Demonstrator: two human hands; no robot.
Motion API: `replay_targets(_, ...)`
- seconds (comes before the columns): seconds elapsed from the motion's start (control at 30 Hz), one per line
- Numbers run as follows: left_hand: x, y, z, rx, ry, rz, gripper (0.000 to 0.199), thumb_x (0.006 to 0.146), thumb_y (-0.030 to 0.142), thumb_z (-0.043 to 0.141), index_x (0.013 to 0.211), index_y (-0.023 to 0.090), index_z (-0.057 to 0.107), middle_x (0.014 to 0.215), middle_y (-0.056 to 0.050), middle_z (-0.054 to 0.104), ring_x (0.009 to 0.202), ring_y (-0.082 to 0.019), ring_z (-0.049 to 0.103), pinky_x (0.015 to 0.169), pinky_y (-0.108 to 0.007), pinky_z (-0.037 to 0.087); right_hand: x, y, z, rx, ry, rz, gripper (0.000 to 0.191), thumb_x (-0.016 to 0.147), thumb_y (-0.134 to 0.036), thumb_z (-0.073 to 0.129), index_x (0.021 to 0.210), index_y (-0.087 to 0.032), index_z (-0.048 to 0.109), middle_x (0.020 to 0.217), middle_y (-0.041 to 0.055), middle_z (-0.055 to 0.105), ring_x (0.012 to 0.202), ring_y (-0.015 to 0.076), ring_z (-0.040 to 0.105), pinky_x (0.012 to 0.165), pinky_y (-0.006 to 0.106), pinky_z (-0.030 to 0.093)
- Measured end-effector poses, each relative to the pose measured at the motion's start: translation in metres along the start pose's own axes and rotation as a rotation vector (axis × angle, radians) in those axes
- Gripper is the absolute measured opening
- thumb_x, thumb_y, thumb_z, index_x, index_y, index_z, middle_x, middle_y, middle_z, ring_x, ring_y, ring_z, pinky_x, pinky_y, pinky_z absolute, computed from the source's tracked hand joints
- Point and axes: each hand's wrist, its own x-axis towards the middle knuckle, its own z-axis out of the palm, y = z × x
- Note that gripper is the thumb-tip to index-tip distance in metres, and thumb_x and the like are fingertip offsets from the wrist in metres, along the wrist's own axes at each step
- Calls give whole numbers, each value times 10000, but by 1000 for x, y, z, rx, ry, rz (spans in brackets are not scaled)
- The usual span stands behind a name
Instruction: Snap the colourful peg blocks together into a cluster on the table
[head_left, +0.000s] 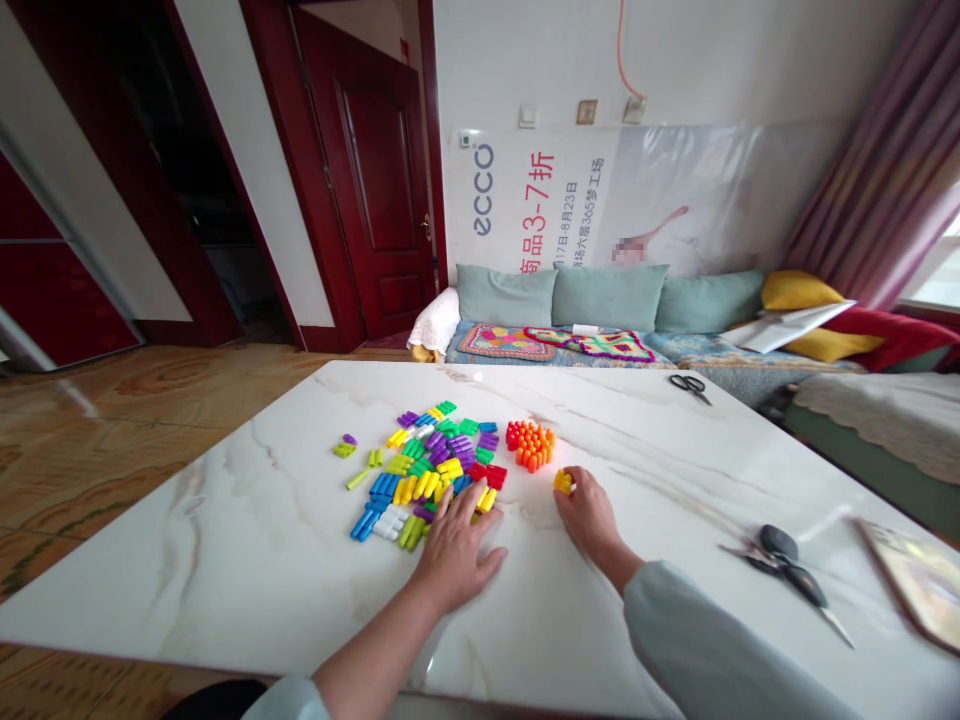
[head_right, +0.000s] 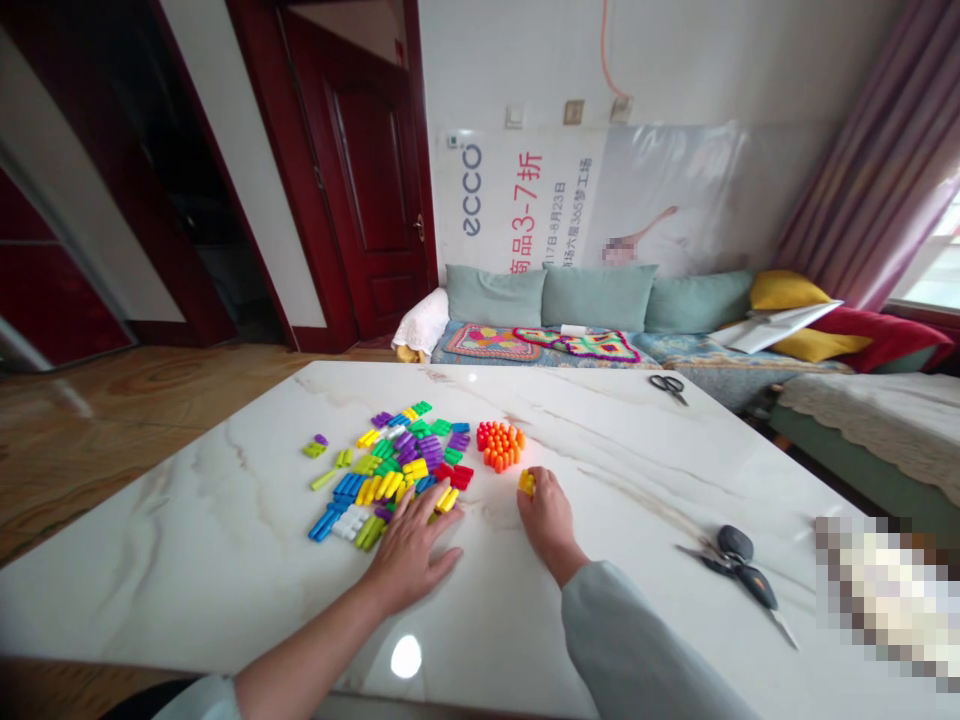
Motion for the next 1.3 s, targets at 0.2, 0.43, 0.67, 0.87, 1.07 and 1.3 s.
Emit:
replay_targets(0.2,-1,0,1,-10,18,5,451,830,435,576,1259,305,529,1504,-61,309,1346,-291,332,1138,-550,167,6,11,3,99,46,-32,321,777,-307,504,1065,-168,534,964,68,610,712,164,566,697,293,441)
replay_targets(0.43,-1,0,1,-23,16,-12,439,847,455,545,1263,318,526,1502,-35,320,1368,-273,301,1148,-531,146,35,16,3,-55,24,-29,313,765,-238,558,1066,-151,560,1020,78,618,776,157,583,720,267,422)
replay_targets(0.67,-1,0,-1,11,-7,10,447,832,368,559,1271,302,511,1503,-68,316,1368,-284,302,1134,-557,168,79,19,1,-180,-14,81,328,781,-188,585,1105,-138,586,1017,93,648,903,182,601,736,249,407)
replay_targets(0.87,-1,-2,1,34,2,19,450,820,380,571,1260,304,520,1507,-61,312,1357,-295,321,1132,-550,190,106,20,5,-188,-24,106,378,811,-163,537,1186,-161,586,1098,102,641,967,194,606,778,255,418)
replay_targets(1.07,0,-1,0,56,-11,18,467,824,376,565,1283,314,505,1515,-51,299,1360,-293,316,1132,-550,198,115,18,14,-154,-66,45,465,815,-114,470,1255,-232,565,1176,64,634,1019,187,606,812,253,434)
replay_targets(1.3,-1,-2,1,77,4,29,481,823,383,566,1295,313,504,1509,-58,307,1352,-298,327,1127,-545,212,114,16,26,-121,-44,5,532,772,-15,397,1258,-163,556,1170,84,646,1058,173,593,865,238,428)
